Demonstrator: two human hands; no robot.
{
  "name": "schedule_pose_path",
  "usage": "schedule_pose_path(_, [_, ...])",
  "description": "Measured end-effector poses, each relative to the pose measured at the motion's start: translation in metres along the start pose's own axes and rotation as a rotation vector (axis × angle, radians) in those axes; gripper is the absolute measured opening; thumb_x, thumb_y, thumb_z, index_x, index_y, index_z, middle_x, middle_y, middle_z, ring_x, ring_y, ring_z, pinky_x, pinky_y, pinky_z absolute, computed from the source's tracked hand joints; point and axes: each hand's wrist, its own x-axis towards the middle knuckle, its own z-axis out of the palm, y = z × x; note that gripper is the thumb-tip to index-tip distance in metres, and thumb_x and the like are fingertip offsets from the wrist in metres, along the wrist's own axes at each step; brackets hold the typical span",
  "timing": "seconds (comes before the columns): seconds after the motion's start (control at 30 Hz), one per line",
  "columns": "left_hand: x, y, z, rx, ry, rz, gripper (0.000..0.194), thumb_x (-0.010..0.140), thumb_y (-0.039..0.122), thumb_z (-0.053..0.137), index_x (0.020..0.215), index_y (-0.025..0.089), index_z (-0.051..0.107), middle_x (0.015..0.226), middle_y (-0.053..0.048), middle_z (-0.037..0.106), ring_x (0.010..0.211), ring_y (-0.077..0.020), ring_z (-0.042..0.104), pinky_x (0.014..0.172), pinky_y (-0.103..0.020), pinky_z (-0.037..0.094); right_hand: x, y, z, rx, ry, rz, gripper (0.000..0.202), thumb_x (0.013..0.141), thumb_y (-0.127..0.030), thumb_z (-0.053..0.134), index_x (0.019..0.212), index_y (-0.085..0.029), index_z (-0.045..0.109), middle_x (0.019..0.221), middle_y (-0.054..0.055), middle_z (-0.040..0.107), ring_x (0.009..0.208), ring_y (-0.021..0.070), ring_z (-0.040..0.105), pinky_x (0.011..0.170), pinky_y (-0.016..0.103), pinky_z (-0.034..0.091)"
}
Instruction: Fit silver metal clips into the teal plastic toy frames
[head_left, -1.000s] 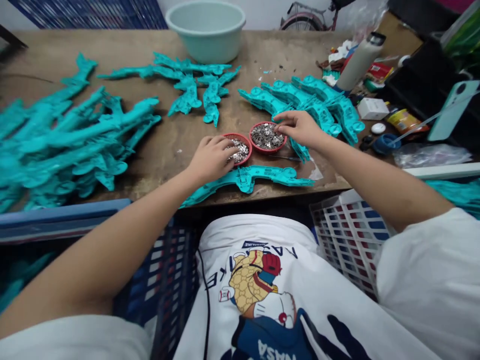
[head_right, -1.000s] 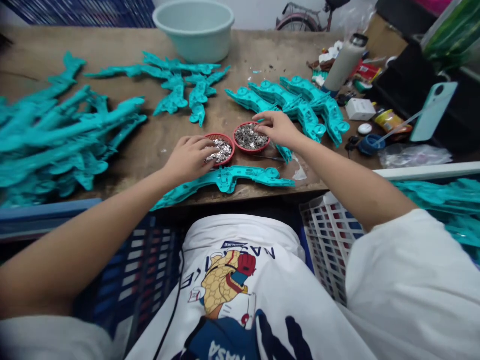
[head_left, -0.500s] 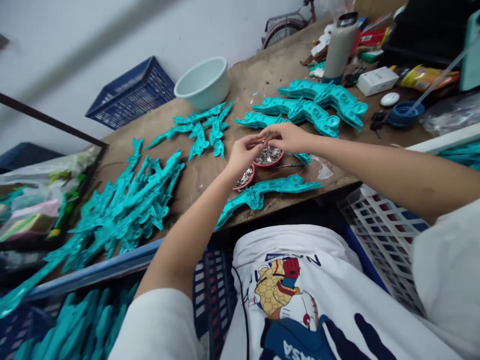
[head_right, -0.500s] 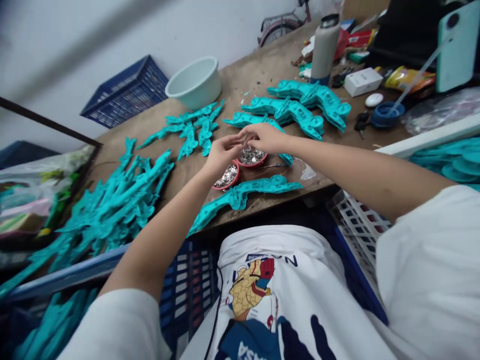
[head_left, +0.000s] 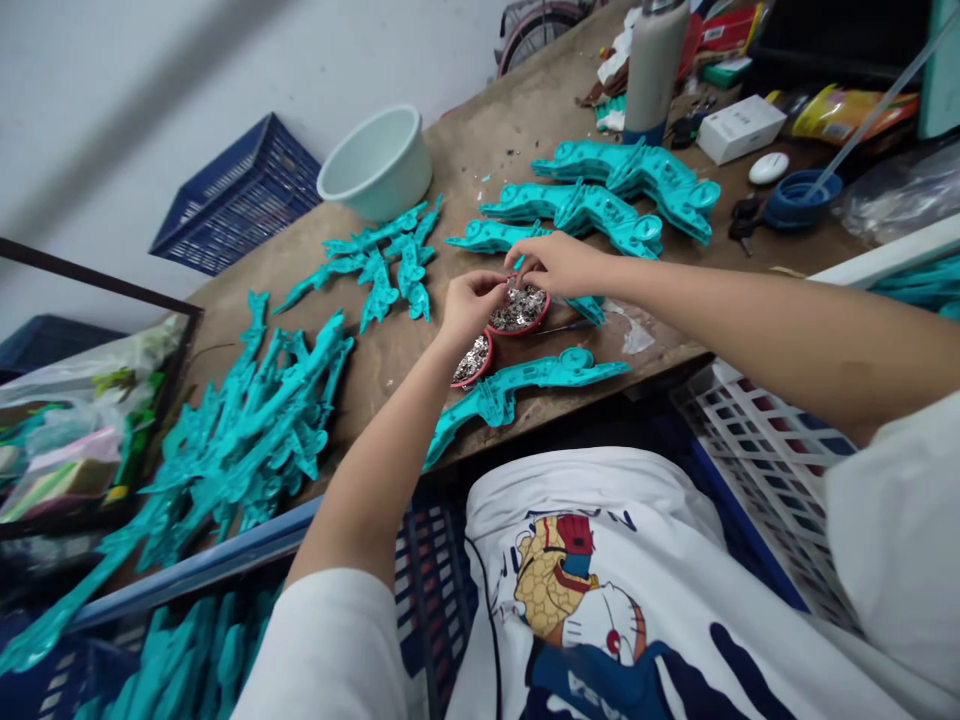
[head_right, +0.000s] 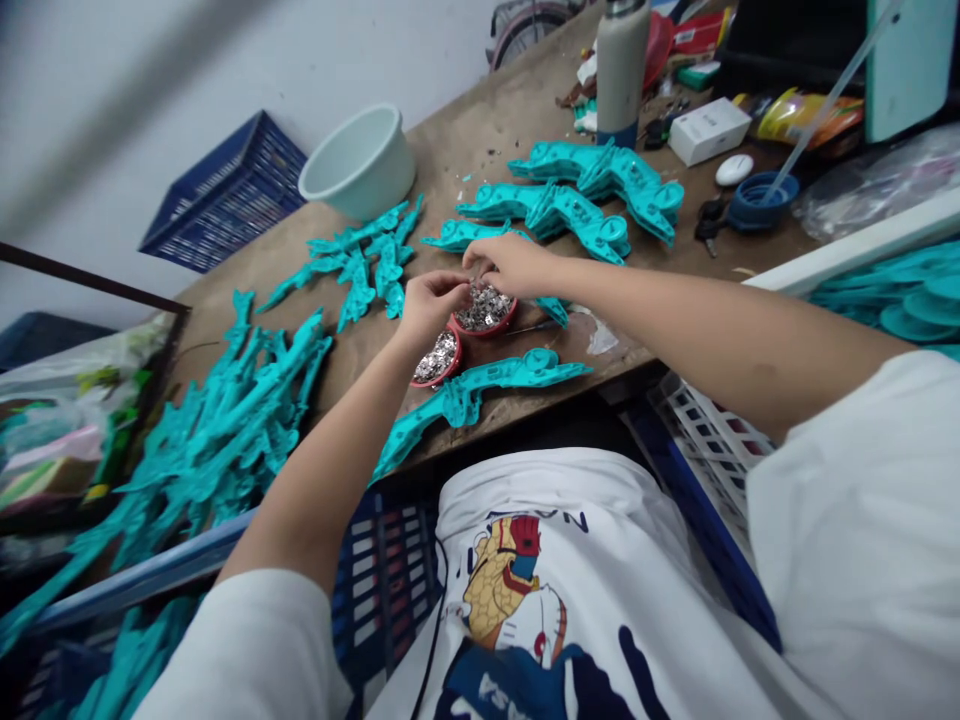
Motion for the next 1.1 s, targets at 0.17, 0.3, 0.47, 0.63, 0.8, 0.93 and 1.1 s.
schedule_pose_path(0.17, [0.001, -0.002, 0.002, -0.093, -0.02, -0.046, 0.026, 0.083, 0.017, 0.093, 0.109, 0.018, 0.088, 0.098, -0.006, 0.088, 0.088, -0.0215, 0.085, 0.094, -0.037, 0.075, 0.002, 0.008, 0.0, -0.03, -0.02, 0.0, 0.059, 0.088, 0.01, 0.08, 0.132, -0.027, 0.096, 0.106, 0.003, 0.095, 0.109, 0.037, 0.09, 0.12, 0.058, 0.071])
schedule_pose_path(0.3, [-0.001, -0.003, 0.004, -0.238, -0.098, -0.093, 0.045, 0.078, 0.022, 0.096, 0.122, 0.02, 0.088, 0.119, -0.007, 0.092, 0.099, -0.0206, 0.089, 0.104, -0.04, 0.076, 0.003, 0.012, 0.002, -0.032, -0.006, -0.027, 0.056, 0.089, 0.006, 0.079, 0.131, -0.027, 0.096, 0.104, 0.003, 0.095, 0.104, 0.036, 0.089, 0.12, 0.059, 0.073])
schedule_pose_path(0.47, [0.001, -0.005, 0.007, -0.177, -0.039, -0.067, 0.029, 0.077, 0.028, 0.104, 0.099, 0.019, 0.088, 0.09, -0.004, 0.087, 0.085, -0.0194, 0.083, 0.091, -0.035, 0.071, 0.0, 0.011, 0.002, -0.07, -0.035, -0.03, 0.059, 0.091, 0.006, 0.073, 0.136, -0.025, 0.095, 0.107, 0.003, 0.096, 0.104, 0.0337, 0.09, 0.117, 0.055, 0.073])
schedule_pose_path(0.63, [0.005, -0.007, 0.004, -0.115, -0.004, -0.056, 0.017, 0.077, 0.019, 0.098, 0.09, 0.019, 0.088, 0.077, -0.002, 0.082, 0.075, -0.0178, 0.077, 0.079, -0.03, 0.064, -0.001, 0.006, 0.0, -0.046, -0.03, -0.017, 0.059, 0.091, 0.009, 0.076, 0.134, -0.026, 0.096, 0.108, 0.002, 0.096, 0.11, 0.0349, 0.091, 0.122, 0.055, 0.071])
schedule_pose_path(0.8, [0.008, -0.009, 0.0, -0.078, 0.05, -0.065, 0.012, 0.08, 0.014, 0.094, 0.088, 0.019, 0.086, 0.075, -0.001, 0.081, 0.073, -0.0167, 0.076, 0.073, -0.027, 0.061, -0.001, -0.001, -0.004, -0.078, -0.016, 0.021, 0.065, 0.091, 0.016, 0.073, 0.138, -0.023, 0.094, 0.108, 0.002, 0.097, 0.112, 0.0343, 0.095, 0.122, 0.055, 0.072])
schedule_pose_path(0.93, [0.01, -0.013, 0.0, -0.076, 0.068, -0.076, 0.012, 0.084, 0.011, 0.089, 0.09, 0.019, 0.083, 0.077, -0.001, 0.08, 0.075, -0.0175, 0.079, 0.074, -0.026, 0.066, -0.003, -0.012, -0.01, -0.028, -0.054, 0.102, 0.063, 0.093, 0.019, 0.069, 0.136, -0.018, 0.095, 0.118, 0.006, 0.099, 0.121, 0.0321, 0.097, 0.117, 0.046, 0.075])
schedule_pose_path(1.1, [0.015, -0.023, 0.001, -0.058, 0.076, -0.101, 0.016, 0.085, 0.007, 0.083, 0.087, 0.021, 0.076, 0.076, 0.0, 0.077, 0.073, -0.0176, 0.08, 0.071, -0.025, 0.068, -0.001, -0.019, -0.013, 0.022, -0.064, 0.126, 0.042, 0.103, 0.009, 0.075, 0.126, -0.018, 0.098, 0.122, 0.008, 0.099, 0.118, 0.0286, 0.096, 0.115, 0.042, 0.077])
